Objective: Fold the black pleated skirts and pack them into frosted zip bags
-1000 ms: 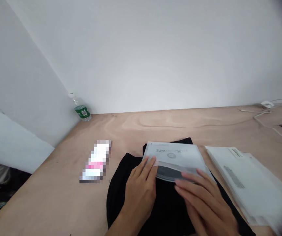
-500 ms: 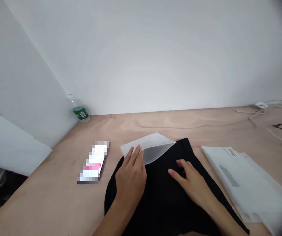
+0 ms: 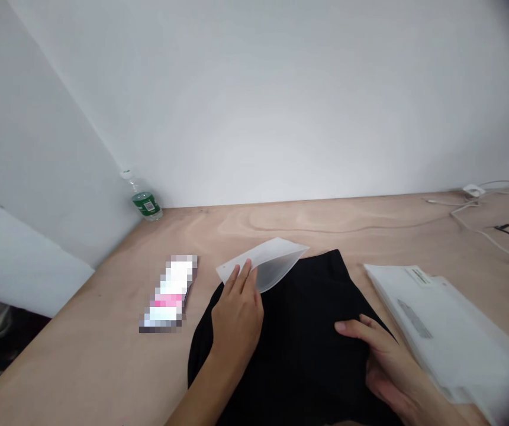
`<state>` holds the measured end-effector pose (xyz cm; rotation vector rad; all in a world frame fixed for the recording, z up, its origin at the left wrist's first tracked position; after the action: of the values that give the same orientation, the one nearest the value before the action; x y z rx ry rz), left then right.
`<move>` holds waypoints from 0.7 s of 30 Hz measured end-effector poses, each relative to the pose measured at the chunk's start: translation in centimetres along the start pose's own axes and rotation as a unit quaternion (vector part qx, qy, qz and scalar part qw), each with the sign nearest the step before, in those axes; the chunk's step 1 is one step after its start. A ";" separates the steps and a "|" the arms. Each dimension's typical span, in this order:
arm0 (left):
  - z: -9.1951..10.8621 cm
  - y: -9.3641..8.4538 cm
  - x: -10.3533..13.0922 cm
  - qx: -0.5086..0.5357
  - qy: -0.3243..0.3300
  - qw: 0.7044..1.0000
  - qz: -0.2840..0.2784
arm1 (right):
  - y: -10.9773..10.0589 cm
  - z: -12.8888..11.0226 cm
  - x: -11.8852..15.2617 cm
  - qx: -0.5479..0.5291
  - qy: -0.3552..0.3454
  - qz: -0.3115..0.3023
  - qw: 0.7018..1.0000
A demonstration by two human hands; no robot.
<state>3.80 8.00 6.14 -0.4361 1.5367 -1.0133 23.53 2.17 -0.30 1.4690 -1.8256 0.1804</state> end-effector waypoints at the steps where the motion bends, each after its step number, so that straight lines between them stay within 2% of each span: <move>1: 0.1 0.1 0.0 0.007 -0.001 1.000 -0.006 | -0.1 0.2 0.3 -0.023 0.017 0.007 1.000; 4: 0.6 0.4 0.1 0.042 0.007 0.999 -0.017 | 0.6 0.1 0.6 -0.032 0.038 -0.006 0.999; 9: 2.1 0.3 1.0 0.122 0.065 0.989 -0.054 | 2.8 -1.1 -1.0 0.009 -0.002 -0.057 0.998; 14: 3.7 0.2 1.3 0.139 0.070 0.986 -0.065 | 3.1 -1.4 -2.0 -0.108 -0.027 -0.015 0.994; 19: 5.9 0.4 1.3 0.147 0.110 0.975 -0.126 | 5.1 -1.2 -1.4 -0.144 -0.072 -0.067 0.985; 21: 6.6 0.1 1.4 0.154 0.138 0.968 -0.140 | 5.6 -0.9 -1.7 -0.155 -0.083 -0.068 0.982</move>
<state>9.61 4.71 5.58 -0.3057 1.5517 -1.5615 19.12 5.80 1.19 1.4124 -1.7800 -0.2910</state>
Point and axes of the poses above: each hand's wrist, its own x-axis away from the middle knuckle, its own y-axis out of the palm, z = x × y, the point moved 6 cm from there along -x, towards the middle knuckle, and after that the axes turned 4 degrees about y, right-handed, at the moved point
